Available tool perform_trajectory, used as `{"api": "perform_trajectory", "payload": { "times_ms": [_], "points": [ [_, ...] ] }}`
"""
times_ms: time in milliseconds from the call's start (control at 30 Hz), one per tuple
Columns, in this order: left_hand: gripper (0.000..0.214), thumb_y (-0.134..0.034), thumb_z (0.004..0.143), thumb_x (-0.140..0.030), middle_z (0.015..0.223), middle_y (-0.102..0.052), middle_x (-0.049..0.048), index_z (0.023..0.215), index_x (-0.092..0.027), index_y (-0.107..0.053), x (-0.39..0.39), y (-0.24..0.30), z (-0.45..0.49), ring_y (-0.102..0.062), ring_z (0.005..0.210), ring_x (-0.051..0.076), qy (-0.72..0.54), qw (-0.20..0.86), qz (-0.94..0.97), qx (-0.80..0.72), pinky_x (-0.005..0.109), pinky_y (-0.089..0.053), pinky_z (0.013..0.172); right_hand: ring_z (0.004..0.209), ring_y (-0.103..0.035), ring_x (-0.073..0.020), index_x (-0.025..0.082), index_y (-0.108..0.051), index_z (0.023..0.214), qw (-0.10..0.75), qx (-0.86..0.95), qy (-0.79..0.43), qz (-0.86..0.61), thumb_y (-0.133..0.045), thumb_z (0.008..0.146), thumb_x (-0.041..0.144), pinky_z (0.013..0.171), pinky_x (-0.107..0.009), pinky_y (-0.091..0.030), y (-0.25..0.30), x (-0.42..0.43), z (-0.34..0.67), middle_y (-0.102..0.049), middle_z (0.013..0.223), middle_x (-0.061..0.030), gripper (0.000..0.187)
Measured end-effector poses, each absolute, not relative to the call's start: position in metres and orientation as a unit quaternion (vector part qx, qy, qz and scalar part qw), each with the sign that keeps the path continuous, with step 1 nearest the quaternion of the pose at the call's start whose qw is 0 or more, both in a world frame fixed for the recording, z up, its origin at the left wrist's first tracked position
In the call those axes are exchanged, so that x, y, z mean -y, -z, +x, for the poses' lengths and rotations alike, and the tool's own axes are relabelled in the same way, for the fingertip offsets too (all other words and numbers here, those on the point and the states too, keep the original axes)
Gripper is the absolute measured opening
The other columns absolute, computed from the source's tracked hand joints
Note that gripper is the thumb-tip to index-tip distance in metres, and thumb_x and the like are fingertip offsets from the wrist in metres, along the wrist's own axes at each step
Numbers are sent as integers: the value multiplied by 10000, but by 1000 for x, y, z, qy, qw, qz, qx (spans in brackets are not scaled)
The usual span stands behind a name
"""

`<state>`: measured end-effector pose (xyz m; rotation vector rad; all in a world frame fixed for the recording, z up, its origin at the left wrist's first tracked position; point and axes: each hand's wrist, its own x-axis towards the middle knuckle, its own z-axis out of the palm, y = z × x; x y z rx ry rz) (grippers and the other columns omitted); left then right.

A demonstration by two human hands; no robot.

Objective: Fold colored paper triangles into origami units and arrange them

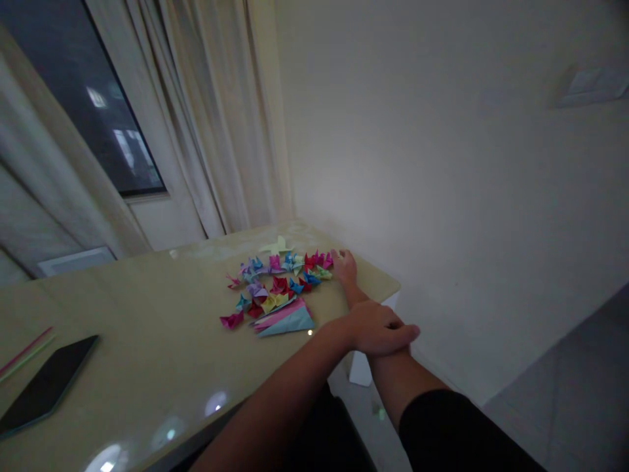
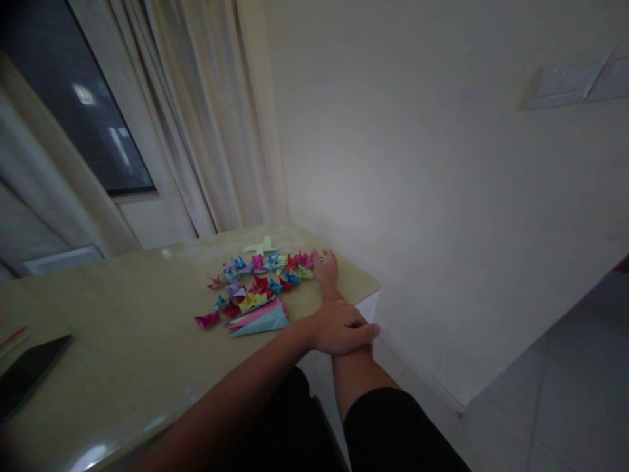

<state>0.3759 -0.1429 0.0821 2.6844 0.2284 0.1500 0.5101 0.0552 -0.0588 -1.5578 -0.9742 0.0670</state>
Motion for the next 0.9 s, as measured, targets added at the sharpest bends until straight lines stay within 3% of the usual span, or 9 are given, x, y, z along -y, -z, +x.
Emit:
{"api": "perform_trajectory", "payload": {
  "times_ms": [167,300,533,733,900],
  "points": [
    [640,-326,1069,-478,676,-712,67,764,-160,-789,150,-61,368,-644,686,167,-190,229,946,-126,296,-441,693,986,-631,-273,175,-663,942,655,386,-7,-649,-574,885,619,970,-412,-462,57,-54,516,-725,1020,-151,457],
    [624,-336,1070,-441,647,-690,58,669,-161,-724,161,-61,361,-610,640,156,-213,191,952,-109,310,-440,712,859,-579,-246,224,-563,827,690,329,11,-644,-516,910,603,885,-396,-456,57,-52,521,-675,884,-95,391],
    [582,-291,1082,-323,752,-742,82,734,-146,-722,169,-70,354,-657,719,168,-235,148,956,-90,325,-471,846,751,-507,-217,264,-461,741,721,270,22,-638,-478,915,620,755,-354,-426,54,-51,522,-589,741,-31,397],
    [687,-243,1097,-394,700,-743,103,754,-134,-779,161,-76,364,-692,713,204,-196,168,962,-86,347,-498,834,717,-512,-232,271,-491,709,722,246,6,-646,-463,910,574,720,-370,-413,52,-51,526,-603,729,-48,365],
    [648,-296,1089,-405,748,-764,123,762,-115,-775,162,-75,365,-719,757,219,-188,189,959,-101,355,-514,874,739,-558,-246,259,-557,676,714,245,-3,-656,-462,913,577,744,-367,-418,51,-52,529,-616,692,-44,407]
  ]
}}
